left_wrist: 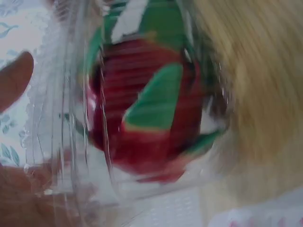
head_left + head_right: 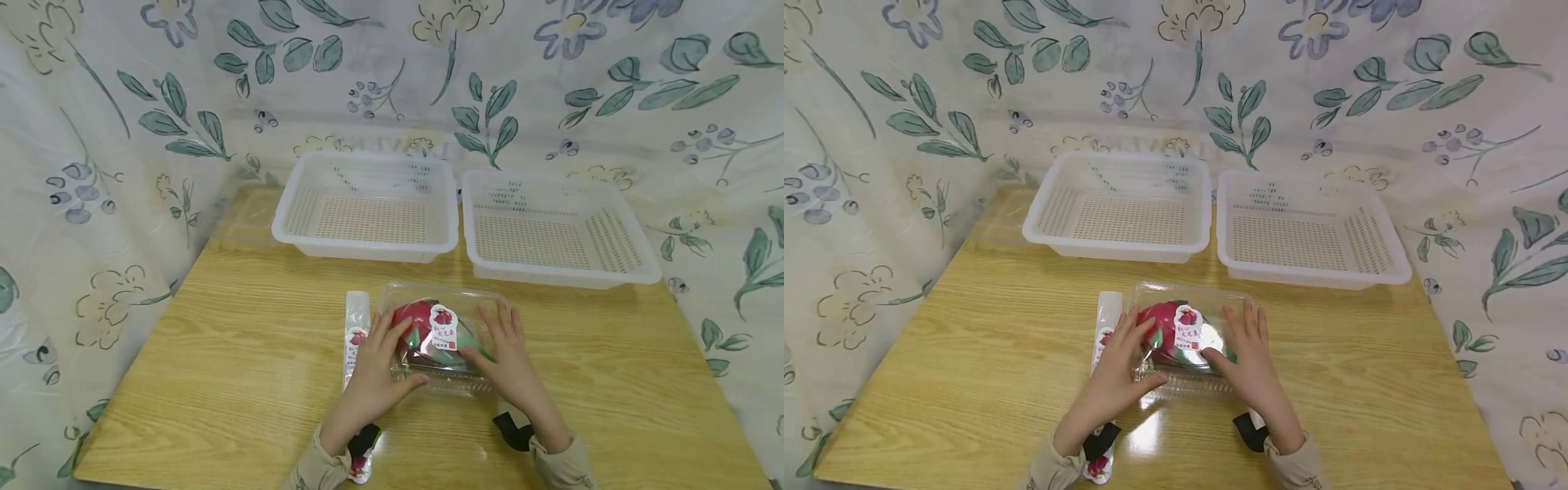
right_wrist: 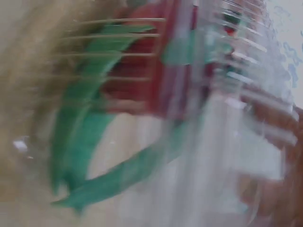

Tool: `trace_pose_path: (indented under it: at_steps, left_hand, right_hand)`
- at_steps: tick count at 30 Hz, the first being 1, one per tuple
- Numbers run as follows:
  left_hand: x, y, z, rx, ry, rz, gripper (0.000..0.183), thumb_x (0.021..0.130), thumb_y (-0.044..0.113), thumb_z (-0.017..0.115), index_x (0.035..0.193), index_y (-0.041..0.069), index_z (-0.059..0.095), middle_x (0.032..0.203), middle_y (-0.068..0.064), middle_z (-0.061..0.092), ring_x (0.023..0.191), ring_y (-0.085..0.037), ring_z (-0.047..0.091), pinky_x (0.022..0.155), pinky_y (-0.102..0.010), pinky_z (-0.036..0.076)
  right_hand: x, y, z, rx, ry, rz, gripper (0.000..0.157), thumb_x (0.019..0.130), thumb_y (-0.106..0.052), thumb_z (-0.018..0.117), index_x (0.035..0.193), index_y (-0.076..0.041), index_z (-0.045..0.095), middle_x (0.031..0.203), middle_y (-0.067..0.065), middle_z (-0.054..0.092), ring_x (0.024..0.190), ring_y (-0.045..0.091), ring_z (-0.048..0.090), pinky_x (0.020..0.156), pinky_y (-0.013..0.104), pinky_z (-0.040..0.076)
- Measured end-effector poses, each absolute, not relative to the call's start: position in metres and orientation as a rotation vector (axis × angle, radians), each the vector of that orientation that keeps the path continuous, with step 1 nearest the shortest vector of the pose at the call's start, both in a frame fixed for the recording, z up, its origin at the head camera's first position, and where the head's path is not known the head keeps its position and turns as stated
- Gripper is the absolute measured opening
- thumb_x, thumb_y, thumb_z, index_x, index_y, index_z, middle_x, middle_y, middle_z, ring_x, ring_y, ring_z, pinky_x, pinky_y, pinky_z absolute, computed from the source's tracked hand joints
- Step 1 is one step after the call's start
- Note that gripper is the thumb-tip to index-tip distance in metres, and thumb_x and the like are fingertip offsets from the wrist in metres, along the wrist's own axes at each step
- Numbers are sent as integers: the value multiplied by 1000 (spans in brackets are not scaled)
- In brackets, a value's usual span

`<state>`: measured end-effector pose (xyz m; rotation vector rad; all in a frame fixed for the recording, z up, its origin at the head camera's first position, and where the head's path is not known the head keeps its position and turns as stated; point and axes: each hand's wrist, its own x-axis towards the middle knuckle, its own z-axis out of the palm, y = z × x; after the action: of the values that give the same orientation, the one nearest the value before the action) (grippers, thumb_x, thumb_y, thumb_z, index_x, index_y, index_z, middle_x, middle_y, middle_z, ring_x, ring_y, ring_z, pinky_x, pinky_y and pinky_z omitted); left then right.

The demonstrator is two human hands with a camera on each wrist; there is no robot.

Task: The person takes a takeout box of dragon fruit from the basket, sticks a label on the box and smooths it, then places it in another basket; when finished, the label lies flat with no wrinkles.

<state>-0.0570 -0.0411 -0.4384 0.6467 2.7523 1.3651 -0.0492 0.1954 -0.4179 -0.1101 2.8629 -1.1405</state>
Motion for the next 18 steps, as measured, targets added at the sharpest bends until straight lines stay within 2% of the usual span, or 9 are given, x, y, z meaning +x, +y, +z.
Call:
trace_pose_path:
  at_steps: [5,9,13,18]
  left_hand:
    - [-58,-45,-442,417,2598,1616,97,73,35,84,150,13,30,161,-20,12,144,-50,18,104,-74,28]
    - [-62,-52,-447,320,2438,1772,100,74,33,84,153,16,24,161,-17,17,144,-48,21,105,-73,25]
    - [-64,-53,-453,325,2361,1842,102,75,40,82,154,17,21,160,-16,23,144,-49,20,105,-75,22]
    - [-62,-46,-455,299,2352,1925,101,75,46,80,152,15,24,158,-16,27,143,-49,24,106,-75,22]
  right_hand:
    - [-39,206,-424,-5,2718,-1374,95,90,-29,68,156,-8,2,161,22,-10,144,55,-3,104,79,9]
    - [-31,212,-428,78,2597,-1495,102,92,-27,66,154,-7,-13,160,26,-12,142,58,-1,106,76,10]
    - [-26,216,-436,153,2477,-1618,95,95,-23,59,154,-9,-14,160,25,-13,143,56,-6,107,76,6]
    - [-25,213,-446,268,2348,-1815,84,98,-21,53,156,-17,-7,160,26,-3,145,53,-5,109,75,4]
